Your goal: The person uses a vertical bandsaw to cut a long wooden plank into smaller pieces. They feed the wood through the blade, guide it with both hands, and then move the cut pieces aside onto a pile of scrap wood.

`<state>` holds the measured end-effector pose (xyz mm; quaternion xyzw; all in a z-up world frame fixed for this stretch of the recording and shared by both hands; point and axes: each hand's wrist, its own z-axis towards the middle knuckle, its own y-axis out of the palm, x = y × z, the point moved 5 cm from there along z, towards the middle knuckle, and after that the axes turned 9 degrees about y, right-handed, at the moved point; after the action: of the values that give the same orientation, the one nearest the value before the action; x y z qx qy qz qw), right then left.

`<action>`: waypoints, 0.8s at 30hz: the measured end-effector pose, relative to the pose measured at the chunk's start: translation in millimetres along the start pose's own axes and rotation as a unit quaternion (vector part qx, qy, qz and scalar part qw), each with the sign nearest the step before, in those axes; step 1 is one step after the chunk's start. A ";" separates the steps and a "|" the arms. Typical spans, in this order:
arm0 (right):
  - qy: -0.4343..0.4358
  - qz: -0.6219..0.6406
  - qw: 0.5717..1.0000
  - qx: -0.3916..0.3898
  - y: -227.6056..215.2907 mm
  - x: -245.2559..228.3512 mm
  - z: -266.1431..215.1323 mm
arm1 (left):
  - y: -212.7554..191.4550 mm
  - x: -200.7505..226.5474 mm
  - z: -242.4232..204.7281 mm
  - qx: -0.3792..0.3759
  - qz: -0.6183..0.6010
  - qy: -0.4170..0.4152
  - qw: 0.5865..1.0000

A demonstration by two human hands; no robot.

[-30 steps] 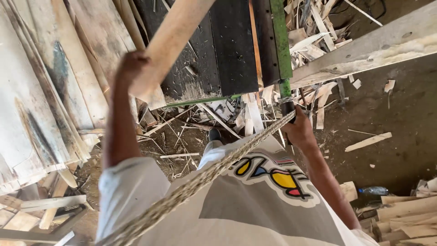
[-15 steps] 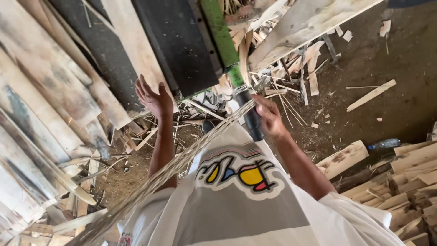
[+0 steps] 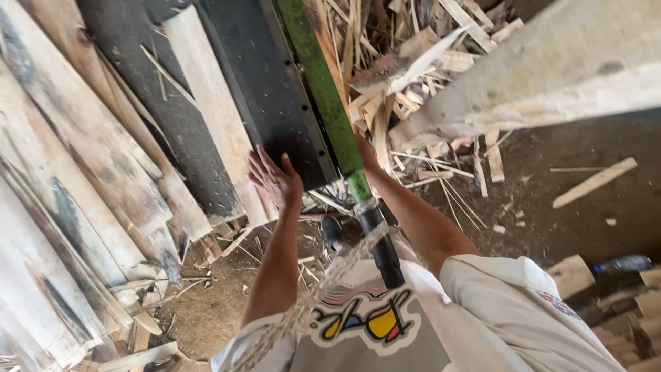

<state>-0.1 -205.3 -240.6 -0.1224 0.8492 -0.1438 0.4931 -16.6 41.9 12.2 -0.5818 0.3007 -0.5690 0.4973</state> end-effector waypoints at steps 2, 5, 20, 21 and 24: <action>-0.025 0.004 0.999 -0.026 14.9 -1.7 26.1 | 0.4 1.3 4.1 0.004 0.005 -0.003 1.000; -0.033 0.027 0.997 -0.065 -2.3 -33.8 -1.5 | 1.5 0.3 2.4 0.006 0.003 -0.008 1.000; 0.157 0.315 0.915 -0.197 -51.6 -76.4 13.7 | -5.4 5.5 4.7 -0.008 -0.012 -0.006 1.000; 0.169 0.331 0.906 -0.204 -38.0 -66.8 36.0 | -5.7 5.6 3.7 -0.020 -0.016 -0.007 1.000; 0.131 0.090 0.985 -0.061 -92.4 -111.7 -2.3 | -9.6 5.8 2.2 -0.031 -0.026 -0.011 0.999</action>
<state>58.0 -251.8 -116.2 -0.0556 0.9212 -0.0615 0.3802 -15.6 40.2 23.5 -0.6110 0.2976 -0.5659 0.4668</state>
